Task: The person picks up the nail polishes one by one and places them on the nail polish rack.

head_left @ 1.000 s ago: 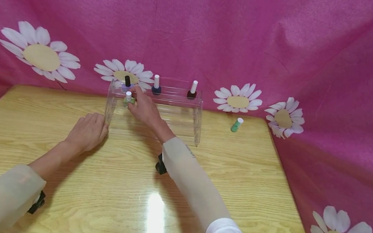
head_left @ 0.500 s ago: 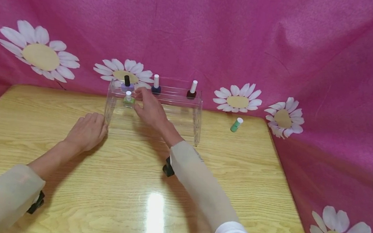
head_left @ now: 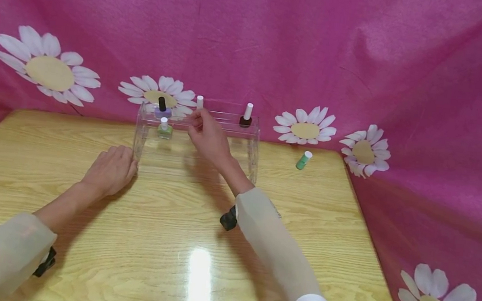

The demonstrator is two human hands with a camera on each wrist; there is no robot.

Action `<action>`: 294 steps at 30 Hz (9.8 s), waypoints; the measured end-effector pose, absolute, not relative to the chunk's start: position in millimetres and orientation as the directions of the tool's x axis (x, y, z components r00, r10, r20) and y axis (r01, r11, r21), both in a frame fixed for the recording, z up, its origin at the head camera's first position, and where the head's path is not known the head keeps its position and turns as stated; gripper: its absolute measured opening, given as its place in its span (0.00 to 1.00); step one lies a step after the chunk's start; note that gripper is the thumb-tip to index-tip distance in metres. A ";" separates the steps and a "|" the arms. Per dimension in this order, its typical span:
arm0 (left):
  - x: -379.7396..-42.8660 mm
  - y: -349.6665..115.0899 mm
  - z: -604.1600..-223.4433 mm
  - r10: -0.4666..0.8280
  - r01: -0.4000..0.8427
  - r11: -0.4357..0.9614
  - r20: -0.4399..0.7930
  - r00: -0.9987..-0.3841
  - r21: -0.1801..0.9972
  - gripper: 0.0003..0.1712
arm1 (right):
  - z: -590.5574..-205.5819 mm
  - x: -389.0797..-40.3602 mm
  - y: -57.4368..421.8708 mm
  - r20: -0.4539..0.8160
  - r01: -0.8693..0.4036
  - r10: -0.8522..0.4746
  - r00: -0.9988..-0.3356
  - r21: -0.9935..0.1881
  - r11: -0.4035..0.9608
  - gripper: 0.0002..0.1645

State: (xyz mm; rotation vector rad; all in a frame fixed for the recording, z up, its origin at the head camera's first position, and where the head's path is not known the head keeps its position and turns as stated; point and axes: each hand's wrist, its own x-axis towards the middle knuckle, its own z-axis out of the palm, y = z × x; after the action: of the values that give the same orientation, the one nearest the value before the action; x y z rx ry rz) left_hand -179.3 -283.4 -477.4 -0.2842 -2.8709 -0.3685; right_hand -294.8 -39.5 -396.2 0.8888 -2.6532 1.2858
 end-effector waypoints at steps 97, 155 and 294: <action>-176.4 -283.5 -478.7 0.160 0.206 0.963 0.246 -0.956 0.172 0.14 | -470.3 -337.9 216.6 0.033 0.027 0.131 -0.991 -0.900 0.434 0.30; -178.7 -283.4 -478.5 0.154 0.206 0.962 0.265 -0.952 0.181 0.13 | -409.9 -311.3 122.7 0.318 -0.330 -0.125 -0.940 -0.940 0.087 0.20; -177.5 -282.6 -477.6 0.154 0.207 0.960 0.266 -0.952 0.188 0.13 | -423.1 -311.7 -30.9 0.192 -0.386 -0.437 -0.879 -0.825 0.413 0.23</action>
State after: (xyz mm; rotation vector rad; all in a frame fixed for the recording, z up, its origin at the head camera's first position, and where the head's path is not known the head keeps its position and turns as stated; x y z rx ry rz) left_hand -177.5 -282.6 -477.6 -0.2676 -2.8611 -0.3130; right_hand -311.7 -30.9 -423.1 0.7829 -2.6853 1.5448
